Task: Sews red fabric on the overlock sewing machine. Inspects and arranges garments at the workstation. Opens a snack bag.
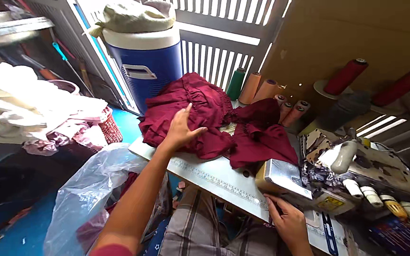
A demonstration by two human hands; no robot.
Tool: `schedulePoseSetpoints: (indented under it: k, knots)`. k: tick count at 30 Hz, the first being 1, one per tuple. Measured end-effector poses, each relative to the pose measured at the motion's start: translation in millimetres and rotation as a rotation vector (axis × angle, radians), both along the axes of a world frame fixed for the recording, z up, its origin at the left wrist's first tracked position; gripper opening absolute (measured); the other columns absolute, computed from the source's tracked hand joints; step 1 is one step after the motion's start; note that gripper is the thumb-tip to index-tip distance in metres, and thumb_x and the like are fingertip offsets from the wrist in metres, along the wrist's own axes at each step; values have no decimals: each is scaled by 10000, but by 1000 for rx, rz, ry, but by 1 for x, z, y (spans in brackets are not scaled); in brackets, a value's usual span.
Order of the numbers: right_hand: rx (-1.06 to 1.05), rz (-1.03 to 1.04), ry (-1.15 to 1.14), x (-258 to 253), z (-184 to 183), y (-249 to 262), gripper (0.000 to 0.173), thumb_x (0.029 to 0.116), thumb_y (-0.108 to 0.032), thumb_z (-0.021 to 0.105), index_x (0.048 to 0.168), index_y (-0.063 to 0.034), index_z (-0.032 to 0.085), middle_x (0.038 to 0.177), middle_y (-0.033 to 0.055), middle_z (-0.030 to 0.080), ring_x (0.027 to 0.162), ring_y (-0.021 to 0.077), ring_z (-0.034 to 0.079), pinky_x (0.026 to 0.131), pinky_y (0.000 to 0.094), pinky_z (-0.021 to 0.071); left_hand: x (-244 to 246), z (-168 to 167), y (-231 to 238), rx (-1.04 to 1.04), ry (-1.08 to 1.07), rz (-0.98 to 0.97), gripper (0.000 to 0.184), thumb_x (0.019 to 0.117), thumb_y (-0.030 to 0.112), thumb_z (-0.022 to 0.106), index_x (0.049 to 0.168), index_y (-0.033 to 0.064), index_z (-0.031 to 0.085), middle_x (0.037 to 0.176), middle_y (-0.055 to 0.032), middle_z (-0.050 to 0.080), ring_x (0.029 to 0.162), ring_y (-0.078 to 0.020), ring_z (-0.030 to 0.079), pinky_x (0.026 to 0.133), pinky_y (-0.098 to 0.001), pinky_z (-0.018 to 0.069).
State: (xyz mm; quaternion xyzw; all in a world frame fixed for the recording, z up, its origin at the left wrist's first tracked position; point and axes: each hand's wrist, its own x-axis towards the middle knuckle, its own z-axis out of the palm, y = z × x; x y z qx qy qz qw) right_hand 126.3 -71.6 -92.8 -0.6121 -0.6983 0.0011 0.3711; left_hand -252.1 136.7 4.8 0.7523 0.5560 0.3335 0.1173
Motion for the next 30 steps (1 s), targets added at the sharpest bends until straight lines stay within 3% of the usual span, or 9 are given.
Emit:
schedulePoseSetpoints:
  k: [2,4,7,10,15,20,23,26,30]
  knots:
    - [5,-8,-5,-1,0,-5,334,989,-295,537,1007,-116,818,880,38,784,785,119,737,727,316,595,1,-21,21,-14,94,-138,456,887,337,785,1197,12,705,1050,-188,730,1045,-371,686,934,-608,523]
    - [19,-18,-5,0,1,-2,332,986,-290,539,994,-110,817,874,39,782,780,115,735,727,308,593,10,-19,-6,166,131,-171,132,907,142,723,1022,89,761,921,-97,696,910,-279,685,810,-515,569]
    - [-12,-36,18,1,0,-5,331,986,-296,543,999,-113,818,879,36,782,787,105,731,733,296,589,19,-26,-93,340,-90,-28,172,900,129,668,1042,65,742,942,-76,712,873,-202,689,768,-415,590]
    - [-115,-10,78,-1,5,-1,327,995,-324,554,1037,-133,816,895,5,784,770,55,712,721,287,586,28,-65,-185,162,-194,-4,241,871,252,711,969,32,701,855,-71,715,774,-156,703,702,-369,611]
    - [-276,264,184,-28,28,16,296,1022,-308,568,1148,-133,771,899,-32,755,727,-1,674,669,205,589,29,-87,-231,-127,-116,-688,340,1025,449,589,1095,168,767,777,3,727,670,-123,690,625,-348,575]
    - [-195,486,152,-84,72,49,268,1031,-261,572,1155,-130,770,888,-28,730,748,1,648,673,178,557,21,-28,-148,9,-350,-72,315,1047,258,523,926,67,743,788,7,716,688,-51,672,645,-264,587]
    - [-102,518,98,-121,104,84,258,1033,-232,571,1158,-125,770,932,-3,739,800,48,675,717,224,580,32,-20,-97,-236,-92,289,546,1028,558,452,833,123,717,685,-35,653,650,-203,650,601,-459,507]
    - [-53,486,-31,-160,119,140,248,1014,-164,563,1143,-137,773,979,24,746,877,128,713,779,317,604,60,-27,-77,-617,162,338,589,983,592,502,1030,54,737,975,-206,730,1003,-434,692,827,-666,506]
    - [-25,501,-271,-204,119,227,312,947,-13,615,1195,-154,742,1214,87,685,1049,275,681,800,447,601,76,-47,-112,-356,160,328,359,967,364,540,928,59,725,778,-151,712,767,-372,725,636,-586,543]
